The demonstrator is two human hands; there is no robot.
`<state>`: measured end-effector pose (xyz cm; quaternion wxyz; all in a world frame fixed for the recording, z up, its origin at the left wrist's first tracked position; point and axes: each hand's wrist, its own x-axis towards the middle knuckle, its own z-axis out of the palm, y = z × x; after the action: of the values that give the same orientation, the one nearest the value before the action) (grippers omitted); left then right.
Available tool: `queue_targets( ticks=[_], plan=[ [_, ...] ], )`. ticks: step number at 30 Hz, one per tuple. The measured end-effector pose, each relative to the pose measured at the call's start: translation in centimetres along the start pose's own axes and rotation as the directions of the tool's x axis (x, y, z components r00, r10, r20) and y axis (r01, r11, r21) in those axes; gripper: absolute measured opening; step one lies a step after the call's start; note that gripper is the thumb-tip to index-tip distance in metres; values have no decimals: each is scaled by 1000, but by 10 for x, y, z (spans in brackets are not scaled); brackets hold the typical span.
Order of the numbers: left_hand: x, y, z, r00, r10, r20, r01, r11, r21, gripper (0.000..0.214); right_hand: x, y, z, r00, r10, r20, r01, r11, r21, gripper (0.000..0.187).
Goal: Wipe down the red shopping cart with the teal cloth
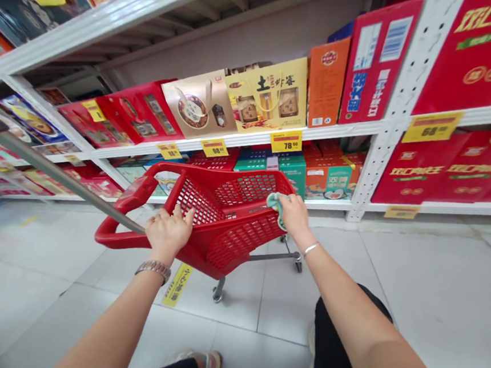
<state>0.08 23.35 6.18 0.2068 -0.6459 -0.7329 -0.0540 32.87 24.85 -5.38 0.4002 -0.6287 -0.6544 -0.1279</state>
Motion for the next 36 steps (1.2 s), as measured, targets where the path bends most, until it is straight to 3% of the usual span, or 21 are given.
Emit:
queue_targets(
  ticks=[3,6,11,16,20,23,26,28,30,33,36],
  plan=[
    [-4,2,-3,999,-33,12,33,999,-17,71,6,41,-2,989,142,-51,-139,988,62,27],
    [-9,5,-5,998,-64,6,64,998,-3,70,11,53,0,975,208,-72,-200,974,107,31],
    [-16,7,-11,996,-79,33,79,997,7,69,9,6,13,980,190,-55,-170,952,254,37],
    [-21,4,-14,995,-88,34,88,996,25,68,2,-53,17,998,7,66,-30,939,342,25],
    [-25,3,-10,997,-79,-7,79,997,20,66,-3,-77,17,982,-120,147,66,941,332,14],
    [-34,-2,-10,990,69,-123,-76,996,-53,58,0,-73,19,975,-69,213,13,967,254,19],
    [-55,-23,-18,914,265,-306,-329,927,-179,40,6,-57,19,949,-84,304,1,964,264,25],
    [-70,-48,-26,870,262,-418,-375,901,-218,29,9,-45,20,941,-144,307,38,944,328,27],
    [-79,-79,-34,866,150,-477,-287,930,-228,25,11,-35,21,949,-174,264,62,921,385,29],
    [-69,-121,-43,876,-171,-452,45,960,-277,34,11,-27,25,965,-168,199,70,903,424,32],
    [-34,-141,-44,885,-418,-204,334,877,-344,46,9,-31,26,983,-116,145,53,925,376,34]
  ],
)
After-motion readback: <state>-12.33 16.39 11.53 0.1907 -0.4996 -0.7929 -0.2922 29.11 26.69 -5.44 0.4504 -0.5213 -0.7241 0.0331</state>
